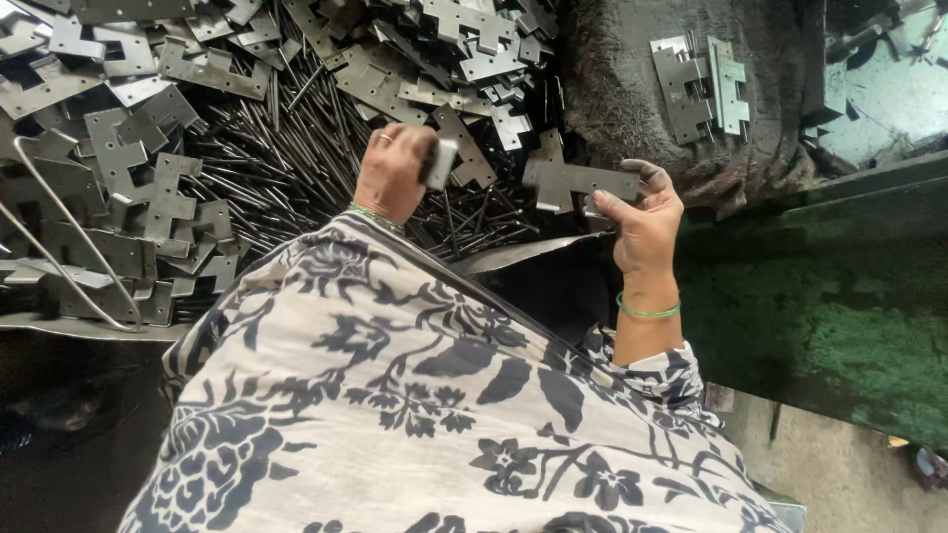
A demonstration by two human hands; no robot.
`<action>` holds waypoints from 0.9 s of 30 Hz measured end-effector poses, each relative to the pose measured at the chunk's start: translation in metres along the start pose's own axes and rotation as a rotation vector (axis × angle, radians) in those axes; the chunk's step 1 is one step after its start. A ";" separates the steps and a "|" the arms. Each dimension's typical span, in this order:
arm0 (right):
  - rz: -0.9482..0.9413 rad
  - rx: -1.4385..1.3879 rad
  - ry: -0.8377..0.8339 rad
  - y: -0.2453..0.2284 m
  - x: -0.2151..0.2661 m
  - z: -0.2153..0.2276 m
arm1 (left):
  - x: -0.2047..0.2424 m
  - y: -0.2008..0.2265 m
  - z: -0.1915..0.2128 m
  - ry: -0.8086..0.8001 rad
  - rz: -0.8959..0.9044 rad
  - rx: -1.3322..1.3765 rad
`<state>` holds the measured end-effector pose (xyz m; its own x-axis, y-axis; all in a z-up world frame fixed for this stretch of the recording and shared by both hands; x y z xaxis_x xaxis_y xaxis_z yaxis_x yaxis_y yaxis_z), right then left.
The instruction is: The person repeatedly picks up small metal brackets and rods from a large pile, briefly separates them, and places them back into the pile. The hands work continuously over the mixed heap without using any tools.
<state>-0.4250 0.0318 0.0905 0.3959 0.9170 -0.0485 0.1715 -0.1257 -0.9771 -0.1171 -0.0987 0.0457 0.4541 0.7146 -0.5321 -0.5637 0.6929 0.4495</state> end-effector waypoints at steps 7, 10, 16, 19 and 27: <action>-0.375 -0.306 -0.094 0.035 0.006 -0.016 | 0.084 -0.078 0.125 0.529 0.556 0.884; -0.355 -0.300 -0.065 0.037 0.000 -0.011 | 0.155 -0.117 0.200 0.952 0.557 1.378; -0.268 -0.249 -0.219 0.032 -0.004 -0.057 | 0.205 -0.126 0.246 1.139 0.642 1.348; -0.137 -0.158 -0.347 0.036 0.014 -0.113 | 0.200 -0.096 0.157 1.089 1.036 1.771; 0.415 0.608 -0.929 0.050 0.103 -0.263 | 0.148 -0.016 0.033 0.822 0.773 2.031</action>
<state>-0.1382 0.0202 0.0907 -0.5295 0.8037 -0.2713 -0.3723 -0.5076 -0.7770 -0.0178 -0.0013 -0.0166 0.0030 0.9820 0.1887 0.9695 -0.0490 0.2400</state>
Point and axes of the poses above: each hand's wrist, its own x-axis away from the middle knuckle, its own z-axis out of the back of the hand, y = z × x, the point moved 7 cm from there along -x, towards the middle knuckle, and after that the axes turned 1 degree about -z, right-handed, at the moved point
